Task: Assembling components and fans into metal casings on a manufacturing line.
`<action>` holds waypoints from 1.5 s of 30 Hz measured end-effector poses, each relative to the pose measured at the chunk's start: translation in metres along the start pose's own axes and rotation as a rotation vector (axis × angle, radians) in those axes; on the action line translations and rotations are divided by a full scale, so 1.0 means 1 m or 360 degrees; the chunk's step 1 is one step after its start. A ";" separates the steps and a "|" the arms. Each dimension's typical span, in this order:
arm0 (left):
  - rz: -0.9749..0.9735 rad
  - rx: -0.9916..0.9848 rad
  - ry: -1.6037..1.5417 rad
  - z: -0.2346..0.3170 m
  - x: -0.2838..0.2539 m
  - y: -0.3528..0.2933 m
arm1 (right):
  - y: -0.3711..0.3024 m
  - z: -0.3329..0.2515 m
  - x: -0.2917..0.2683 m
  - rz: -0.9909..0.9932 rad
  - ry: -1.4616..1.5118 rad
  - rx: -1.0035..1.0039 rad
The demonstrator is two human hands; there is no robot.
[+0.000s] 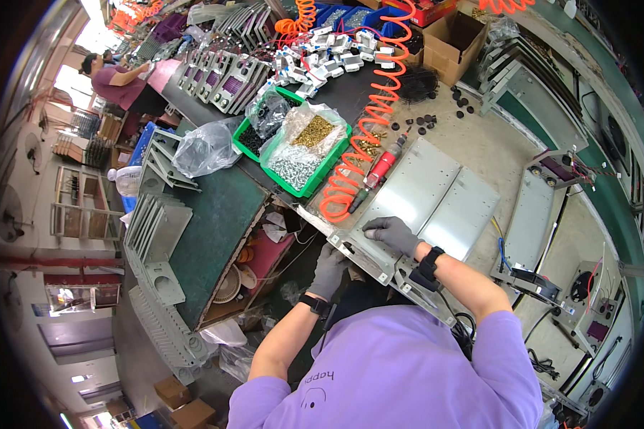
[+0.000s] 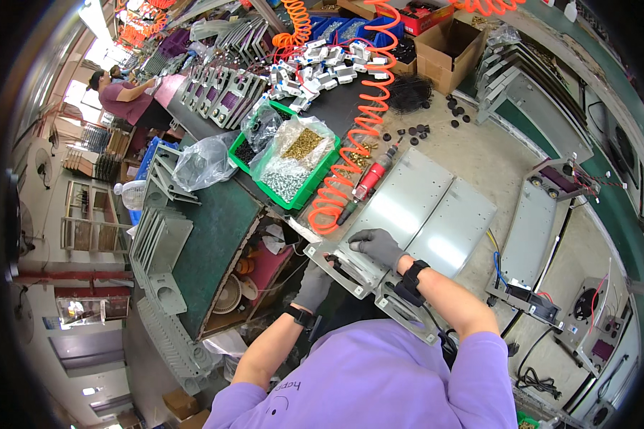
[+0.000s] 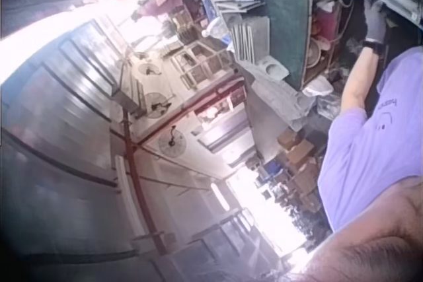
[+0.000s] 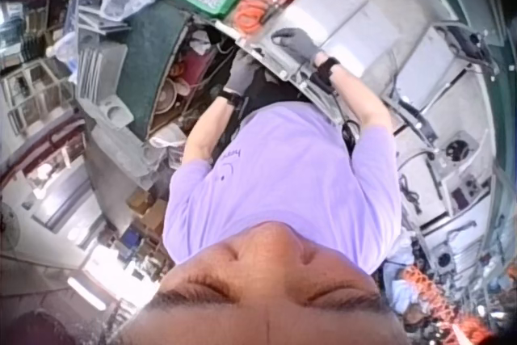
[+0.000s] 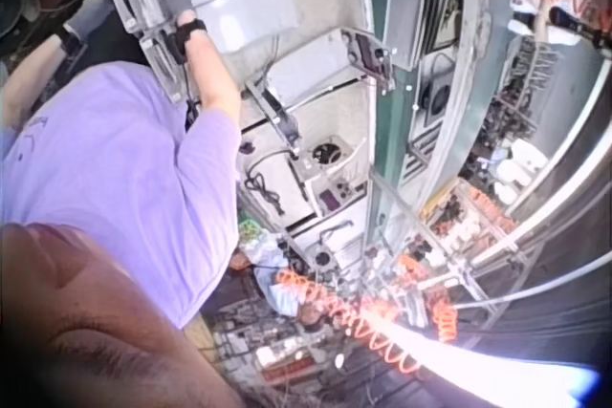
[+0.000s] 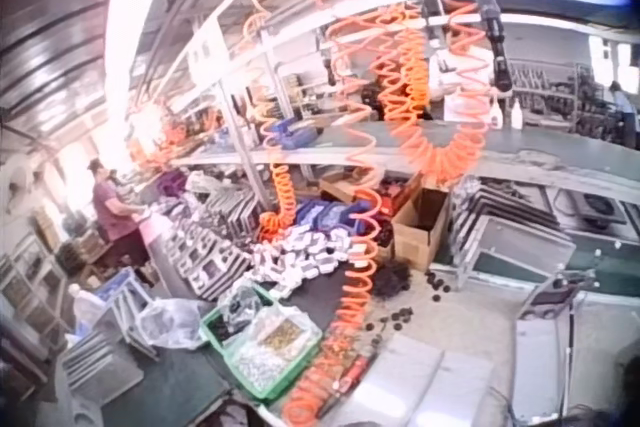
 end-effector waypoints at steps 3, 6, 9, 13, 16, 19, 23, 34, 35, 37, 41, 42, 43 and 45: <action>0.0015 -0.0073 -0.0383 -0.017 0.002 0.007 | 0.011 0.009 0.010 -0.0078 -0.0057 0.0008; 0.0026 -0.0110 -0.0405 -0.031 0.000 0.009 | 0.017 0.016 0.019 -0.0062 -0.0236 -0.0091; 0.0069 -0.0080 -0.0257 -0.031 0.004 0.010 | 0.019 0.013 0.021 0.0093 -0.0591 -0.0377; 0.0074 -0.0293 -0.0204 -0.039 0.004 0.009 | 0.017 0.009 0.017 0.0177 -0.0605 -0.0241; -0.0010 -0.0320 -0.0150 -0.049 -0.004 0.014 | 0.016 0.010 0.015 0.0169 -0.0574 -0.0120; -0.0073 -0.0128 -0.0272 -0.030 0.014 0.015 | 0.018 0.013 0.019 0.0160 -0.0604 -0.0232; -0.0063 -0.0174 0.0042 -0.043 -0.002 0.024 | 0.016 0.002 0.039 -0.0001 -0.0788 -0.0452; 0.0082 -0.0105 0.0200 -0.032 -0.001 0.021 | 0.012 -0.009 0.041 -0.0136 -0.0674 -0.0705; 0.0086 -0.0104 0.0199 -0.034 -0.001 0.022 | 0.012 -0.012 0.043 -0.0135 -0.0695 -0.0755; 0.0125 -0.0231 0.0021 -0.045 -0.005 0.024 | 0.015 -0.010 0.043 -0.0133 -0.0759 -0.0718; 0.0138 -0.0256 0.0056 -0.049 -0.008 0.024 | 0.021 -0.002 0.031 0.0070 -0.0431 -0.0307; 0.0117 -0.0199 0.0127 -0.044 -0.006 0.024 | 0.022 -0.001 0.031 0.0067 -0.0433 -0.0308; 0.0097 -0.0141 0.0198 -0.038 -0.003 0.024 | 0.024 -0.001 0.033 0.0040 -0.0434 -0.0319; 0.0120 -0.0090 0.0291 -0.034 -0.001 0.024 | 0.027 -0.001 0.035 0.0011 -0.0436 -0.0333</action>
Point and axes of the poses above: each hand's wrist, its own y-axis towards the middle knuckle, its own x-axis out of the palm, z = x × y, the point moved 10 cm from there along y, towards the middle knuckle, and after that the axes turned 4 degrees about z, right-handed, at the moved point
